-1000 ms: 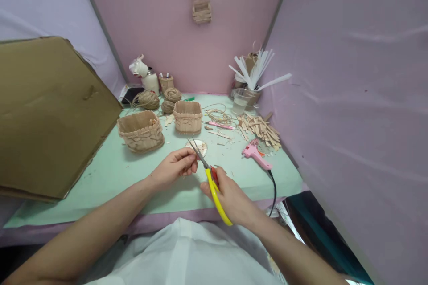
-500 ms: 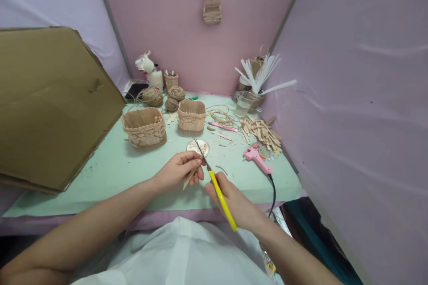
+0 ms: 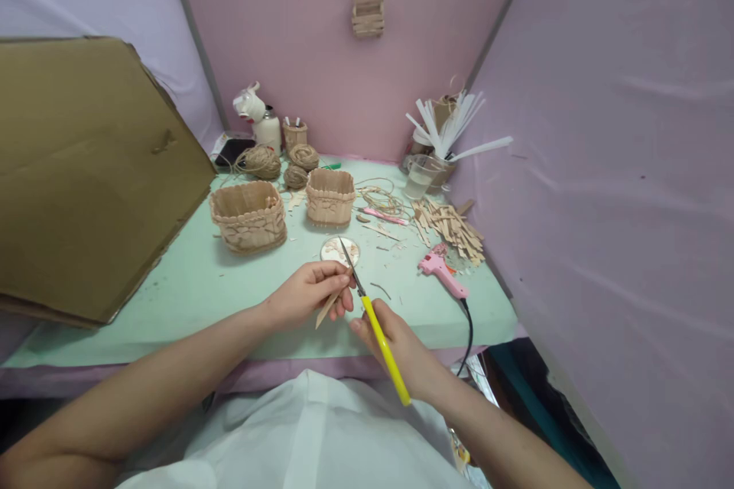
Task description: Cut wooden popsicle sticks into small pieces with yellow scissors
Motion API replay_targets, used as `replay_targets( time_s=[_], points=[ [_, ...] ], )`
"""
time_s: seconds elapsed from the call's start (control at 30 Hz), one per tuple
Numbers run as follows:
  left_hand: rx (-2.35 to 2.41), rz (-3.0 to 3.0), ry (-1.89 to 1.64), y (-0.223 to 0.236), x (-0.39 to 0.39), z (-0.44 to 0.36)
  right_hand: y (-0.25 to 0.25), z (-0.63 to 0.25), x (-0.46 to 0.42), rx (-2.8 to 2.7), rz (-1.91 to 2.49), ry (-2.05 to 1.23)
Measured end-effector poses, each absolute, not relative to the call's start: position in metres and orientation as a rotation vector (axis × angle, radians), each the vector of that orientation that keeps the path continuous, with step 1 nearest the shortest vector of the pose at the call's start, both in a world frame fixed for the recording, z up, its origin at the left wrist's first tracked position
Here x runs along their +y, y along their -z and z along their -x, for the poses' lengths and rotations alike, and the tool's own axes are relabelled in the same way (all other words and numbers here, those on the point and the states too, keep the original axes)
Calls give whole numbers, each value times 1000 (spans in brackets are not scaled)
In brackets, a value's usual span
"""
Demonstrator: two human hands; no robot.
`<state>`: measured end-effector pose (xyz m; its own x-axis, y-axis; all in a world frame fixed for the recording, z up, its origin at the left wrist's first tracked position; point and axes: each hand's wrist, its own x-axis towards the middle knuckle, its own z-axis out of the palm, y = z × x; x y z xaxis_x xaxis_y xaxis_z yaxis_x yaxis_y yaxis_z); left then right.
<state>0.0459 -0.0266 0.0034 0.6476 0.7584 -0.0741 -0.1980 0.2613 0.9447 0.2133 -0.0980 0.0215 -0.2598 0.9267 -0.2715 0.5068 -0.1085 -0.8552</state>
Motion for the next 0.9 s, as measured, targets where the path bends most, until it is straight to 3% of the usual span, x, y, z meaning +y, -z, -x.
replay_targets(
  time_s=[0.27, 0.6, 0.9],
  points=[
    [533, -1184, -567, -7, -24, -43, -13, -229, -106, -1816, 1573, -1312],
    [609, -1255, -387, -14, -23, -37, -46, -240, -110, -2021, 1730, -1338],
    [599, -1141, -143, -11, -20, -33, -35, -259, -120, -2297, 1722, -1184]
  ],
)
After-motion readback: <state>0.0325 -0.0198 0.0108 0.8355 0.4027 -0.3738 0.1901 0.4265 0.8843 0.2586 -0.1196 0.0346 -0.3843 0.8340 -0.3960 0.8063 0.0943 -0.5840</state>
